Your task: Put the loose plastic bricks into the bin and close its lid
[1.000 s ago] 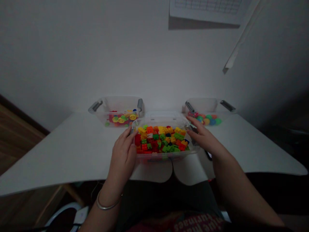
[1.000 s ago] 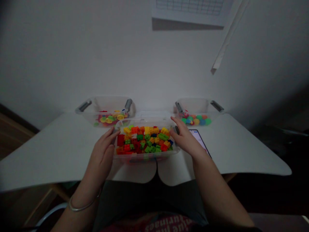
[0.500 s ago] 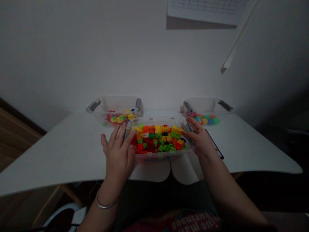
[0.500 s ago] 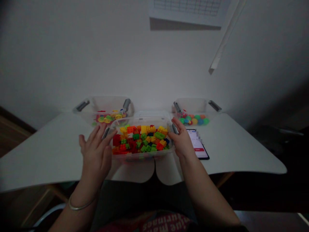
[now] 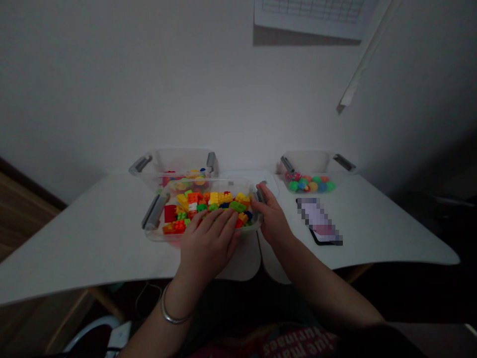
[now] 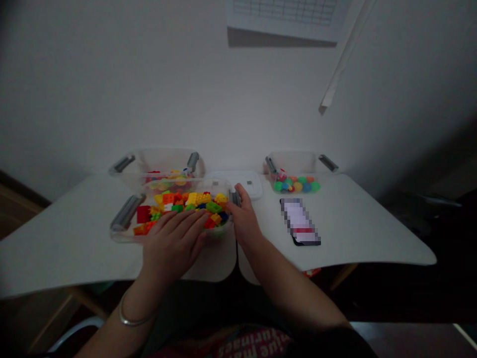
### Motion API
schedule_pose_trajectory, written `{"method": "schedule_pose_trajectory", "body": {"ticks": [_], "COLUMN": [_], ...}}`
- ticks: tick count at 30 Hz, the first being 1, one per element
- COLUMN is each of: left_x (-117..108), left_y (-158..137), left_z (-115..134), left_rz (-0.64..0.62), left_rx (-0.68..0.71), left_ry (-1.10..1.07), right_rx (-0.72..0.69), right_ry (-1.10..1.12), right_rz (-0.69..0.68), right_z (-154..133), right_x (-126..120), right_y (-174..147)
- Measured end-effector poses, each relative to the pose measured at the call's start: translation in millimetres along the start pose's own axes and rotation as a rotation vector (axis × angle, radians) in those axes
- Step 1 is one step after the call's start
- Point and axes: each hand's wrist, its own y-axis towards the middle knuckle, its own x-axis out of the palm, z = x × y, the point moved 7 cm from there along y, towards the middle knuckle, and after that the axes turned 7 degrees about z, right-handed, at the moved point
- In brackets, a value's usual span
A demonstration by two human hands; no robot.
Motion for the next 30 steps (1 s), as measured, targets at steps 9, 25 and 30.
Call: {"method": "schedule_pose_trajectory", "body": {"ticks": [9, 25, 30], "left_x": [0, -2, -3], "left_y": [4, 1, 2], "left_z": [5, 5, 6], "left_rz": [0.061, 0.112, 0.134], "left_rx": [-0.026, -0.003, -0.003], "left_ry": [0.011, 0.018, 0.007], "right_rx": [-0.055, -0.592, -0.557], "right_ry": [-0.186, -1.141, -1.433], "right_rz": [-0.039, -0.146, -0.147], "right_z": [5, -29, 0], "right_x": [24, -36, -46], "right_y": [-10, 50, 68]}}
